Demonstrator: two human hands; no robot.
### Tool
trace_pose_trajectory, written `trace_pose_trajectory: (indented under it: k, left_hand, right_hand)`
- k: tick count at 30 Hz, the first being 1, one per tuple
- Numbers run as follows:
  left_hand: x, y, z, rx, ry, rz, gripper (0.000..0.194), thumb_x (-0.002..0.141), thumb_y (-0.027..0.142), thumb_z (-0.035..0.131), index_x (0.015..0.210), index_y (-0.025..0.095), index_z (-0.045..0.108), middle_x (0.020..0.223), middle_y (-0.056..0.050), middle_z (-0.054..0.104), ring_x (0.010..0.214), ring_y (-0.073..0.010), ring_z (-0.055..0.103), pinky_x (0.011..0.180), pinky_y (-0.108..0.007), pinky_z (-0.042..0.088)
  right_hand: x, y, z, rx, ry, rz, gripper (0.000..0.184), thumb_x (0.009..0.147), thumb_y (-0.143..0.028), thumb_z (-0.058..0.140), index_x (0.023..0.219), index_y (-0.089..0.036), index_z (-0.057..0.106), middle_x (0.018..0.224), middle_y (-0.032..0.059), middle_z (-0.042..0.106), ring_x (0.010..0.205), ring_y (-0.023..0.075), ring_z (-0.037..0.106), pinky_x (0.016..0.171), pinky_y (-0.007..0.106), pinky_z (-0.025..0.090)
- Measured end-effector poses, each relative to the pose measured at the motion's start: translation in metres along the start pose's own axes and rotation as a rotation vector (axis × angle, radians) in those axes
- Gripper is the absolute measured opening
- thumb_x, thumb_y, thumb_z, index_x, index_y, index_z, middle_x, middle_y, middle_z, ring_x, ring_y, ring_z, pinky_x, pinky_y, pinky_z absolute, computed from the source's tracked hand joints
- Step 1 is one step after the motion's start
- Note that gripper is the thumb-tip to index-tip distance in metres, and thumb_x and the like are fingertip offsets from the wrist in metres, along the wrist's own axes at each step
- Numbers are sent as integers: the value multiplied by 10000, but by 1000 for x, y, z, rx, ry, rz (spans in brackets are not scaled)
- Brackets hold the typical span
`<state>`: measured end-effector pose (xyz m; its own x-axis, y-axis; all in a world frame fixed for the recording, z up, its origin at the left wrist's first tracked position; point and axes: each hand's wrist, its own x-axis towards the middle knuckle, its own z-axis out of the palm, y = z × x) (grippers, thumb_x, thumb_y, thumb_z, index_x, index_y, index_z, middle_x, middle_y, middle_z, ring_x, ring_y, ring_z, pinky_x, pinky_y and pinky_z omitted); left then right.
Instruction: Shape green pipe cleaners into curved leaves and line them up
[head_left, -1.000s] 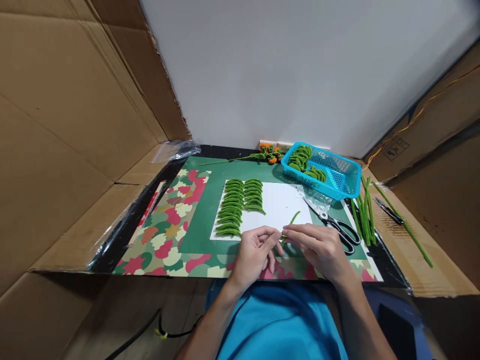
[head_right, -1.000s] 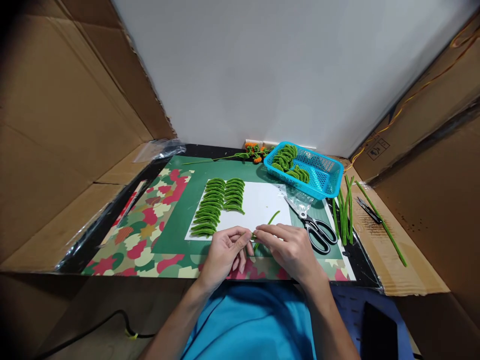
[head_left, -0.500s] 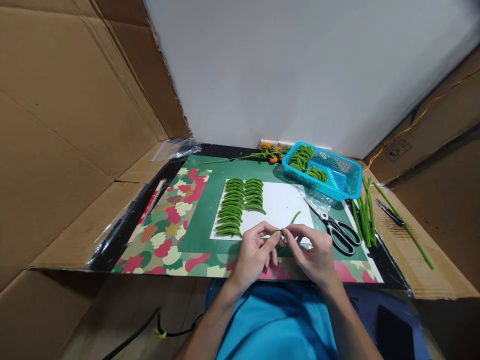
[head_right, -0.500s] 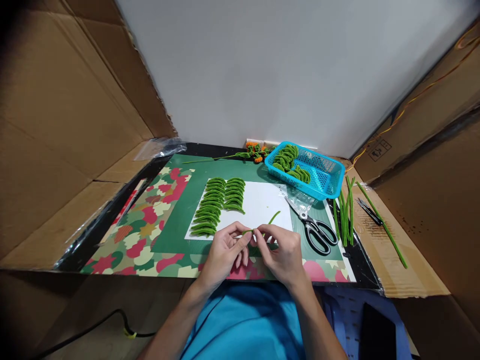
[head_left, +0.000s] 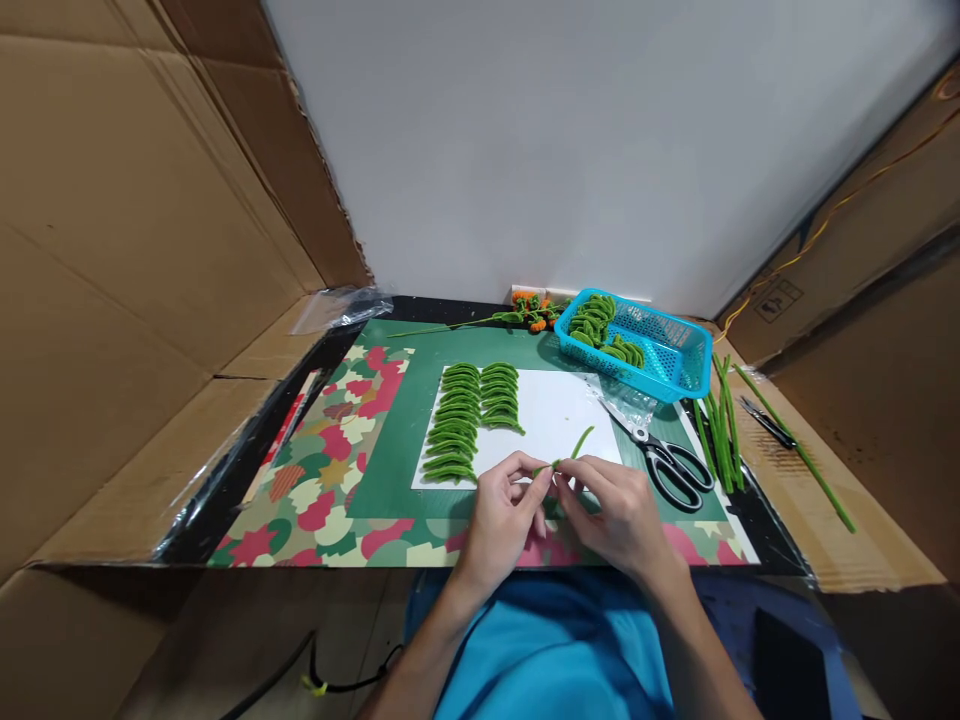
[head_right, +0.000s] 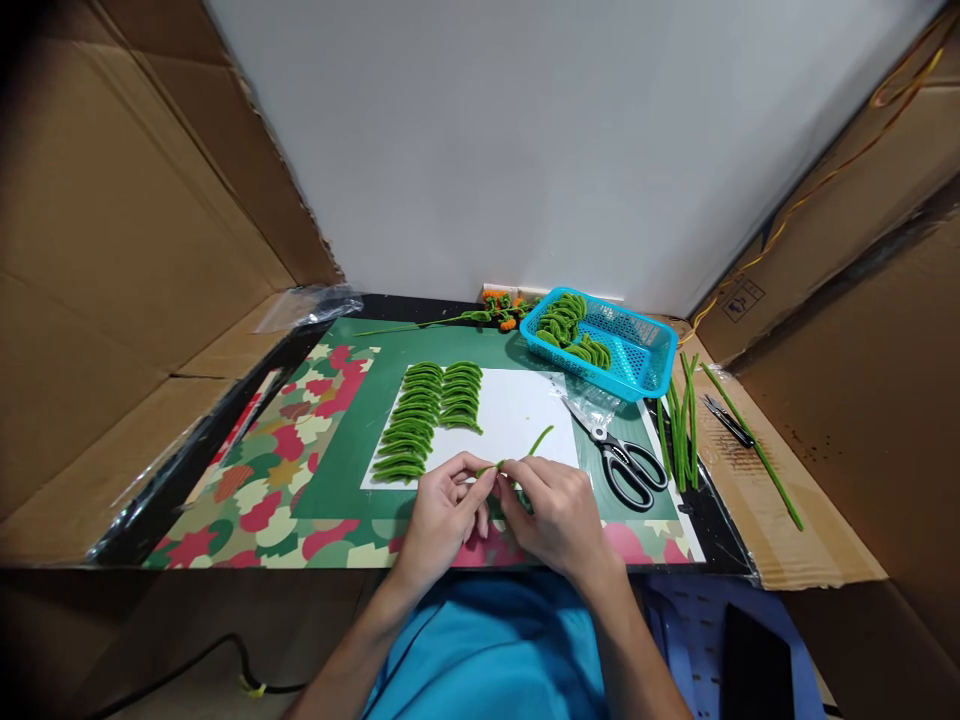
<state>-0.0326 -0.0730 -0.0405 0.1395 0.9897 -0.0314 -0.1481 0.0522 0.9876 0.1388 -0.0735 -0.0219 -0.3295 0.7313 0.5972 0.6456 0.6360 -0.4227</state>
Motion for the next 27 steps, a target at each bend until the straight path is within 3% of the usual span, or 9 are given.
trace_pose_trajectory:
  k: [4, 9, 18, 22, 27]
  left_hand:
    - [-1, 1, 2, 16, -24, 1, 291, 955, 449, 751, 933, 170, 671, 621, 48, 627, 389, -77, 553, 400, -172, 374]
    - [-3, 2, 4, 28, -31, -14, 282, 970, 445, 728, 940, 171, 668, 746, 13, 703, 407, -71, 580, 413, -178, 414]
    - [0, 11, 1, -52, -48, -47, 354, 916, 496, 772, 921, 156, 673, 688, 16, 679, 354, -56, 529, 361, -166, 345]
    - [0, 18, -5, -153, -137, -150, 406, 879, 536, 801, 902, 150, 674, 683, 11, 677, 334, -56, 530, 326, -157, 271]
    - [0, 31, -16, -224, -284, -286, 345, 886, 453, 825, 834, 158, 654, 651, 12, 673, 340, -42, 520, 324, -138, 247]
  right_hand:
    - [2, 8, -12, 63, -115, 25, 143, 1050, -172, 582, 1003, -210, 712, 768, 33, 737, 653, 162, 686, 624, 259, 483]
    - [2, 11, -20, 15, -170, -34, 185, 1060, -165, 565, 990, -207, 731, 767, 42, 729, 632, 156, 651, 604, 258, 453]
    - [5, 11, -19, -5, -75, -98, 143, 1061, -174, 597, 1073, -207, 735, 827, 47, 781, 666, 158, 718, 617, 258, 513]
    - [4, 16, -25, -18, -61, -193, 248, 1073, -146, 560, 1239, -236, 722, 1034, 82, 814, 844, 180, 780, 711, 264, 578]
    - [10, 22, -39, -118, -100, -375, 289, 1096, -133, 500, 1242, -235, 726, 1093, 97, 815, 840, 171, 772, 669, 264, 559]
